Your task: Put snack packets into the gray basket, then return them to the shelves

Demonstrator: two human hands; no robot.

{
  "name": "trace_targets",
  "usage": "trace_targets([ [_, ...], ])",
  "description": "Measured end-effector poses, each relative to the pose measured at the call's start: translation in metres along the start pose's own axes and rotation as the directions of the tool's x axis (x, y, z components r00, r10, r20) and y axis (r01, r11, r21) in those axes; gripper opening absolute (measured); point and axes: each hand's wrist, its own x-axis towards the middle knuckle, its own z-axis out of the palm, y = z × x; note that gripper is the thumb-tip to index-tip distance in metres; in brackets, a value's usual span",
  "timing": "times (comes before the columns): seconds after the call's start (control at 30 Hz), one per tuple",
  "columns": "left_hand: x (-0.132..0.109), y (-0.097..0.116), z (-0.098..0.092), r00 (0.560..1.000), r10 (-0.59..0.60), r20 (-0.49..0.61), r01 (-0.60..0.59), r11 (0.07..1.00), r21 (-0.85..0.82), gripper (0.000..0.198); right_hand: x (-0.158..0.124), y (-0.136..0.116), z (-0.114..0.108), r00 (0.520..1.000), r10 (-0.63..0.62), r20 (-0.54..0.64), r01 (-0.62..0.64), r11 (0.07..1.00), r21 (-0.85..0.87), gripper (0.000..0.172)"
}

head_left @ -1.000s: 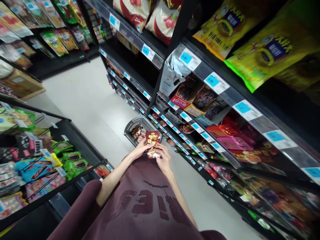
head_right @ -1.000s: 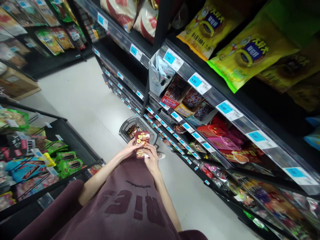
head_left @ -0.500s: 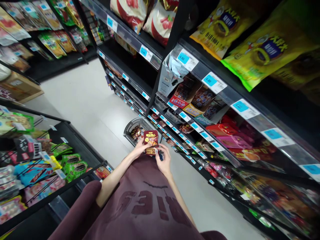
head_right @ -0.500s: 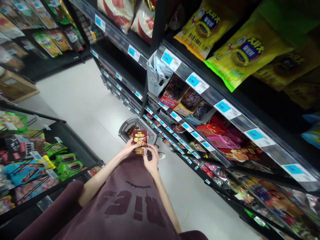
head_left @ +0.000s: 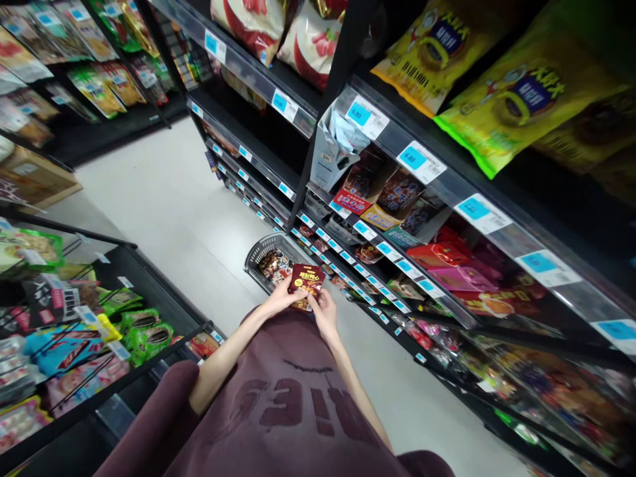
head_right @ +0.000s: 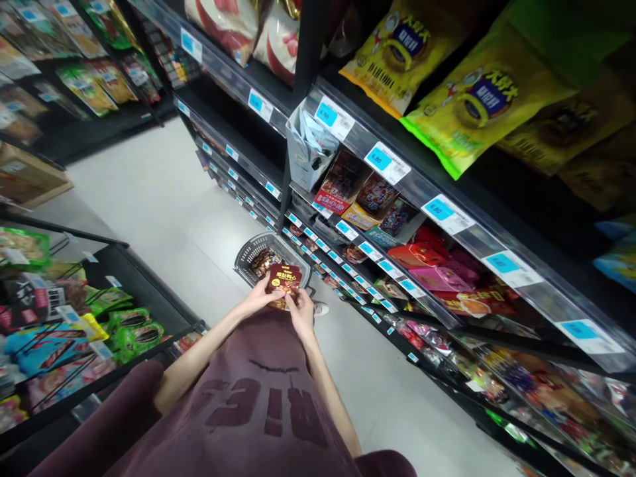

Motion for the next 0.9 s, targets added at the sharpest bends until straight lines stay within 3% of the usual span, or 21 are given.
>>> trace_targets([
  [0.2, 0.006, -0.004, 0.003, 0.970, 0.082, -0.229, -0.010, 0.955, 0.296, 0.073, 0.003, 0.000, -0.003, 0.993, -0.054, -0.102, 0.044, 0.995, -0.094, 0.031],
  [0.3, 0.006, -0.001, 0.008, 0.943, 0.154, -0.295, -0.037, 0.929, 0.368, 0.068, 0.002, -0.001, 0.001, 0.987, -0.074, -0.143, 0.059, 0.993, -0.105, 0.033],
  [0.4, 0.003, 0.009, 0.013, 0.930, 0.242, -0.278, -0.117, 0.909, 0.401, 0.049, -0.001, -0.003, 0.003, 0.978, -0.130, -0.166, 0.106, 0.984, -0.146, 0.033],
  [0.5, -0.001, 0.020, 0.014, 0.941, 0.300, -0.159, -0.219, 0.894, 0.390, 0.030, -0.003, -0.008, 0.001, 0.962, -0.249, -0.113, 0.218, 0.948, -0.230, 0.032],
  [0.63, -0.003, 0.022, 0.012, 0.984, 0.141, -0.105, -0.114, 0.967, 0.229, 0.044, -0.005, -0.017, -0.002, 0.935, -0.353, 0.029, 0.340, 0.872, -0.351, 0.025],
  [0.73, -0.005, 0.018, 0.011, 0.991, 0.015, -0.133, -0.015, 1.000, -0.005, 0.056, -0.006, -0.023, -0.001, 0.928, -0.370, 0.039, 0.350, 0.835, -0.424, 0.023],
  [0.8, -0.008, 0.015, 0.012, 0.993, -0.094, -0.068, 0.073, 0.961, -0.267, 0.062, -0.007, -0.026, 0.001, 0.916, -0.401, 0.032, 0.371, 0.812, -0.450, 0.021],
  [0.9, -0.015, 0.016, 0.014, 0.975, -0.208, 0.083, 0.219, 0.814, -0.538, 0.066, -0.010, -0.029, 0.005, 0.881, -0.472, 0.035, 0.435, 0.776, -0.456, 0.017],
])
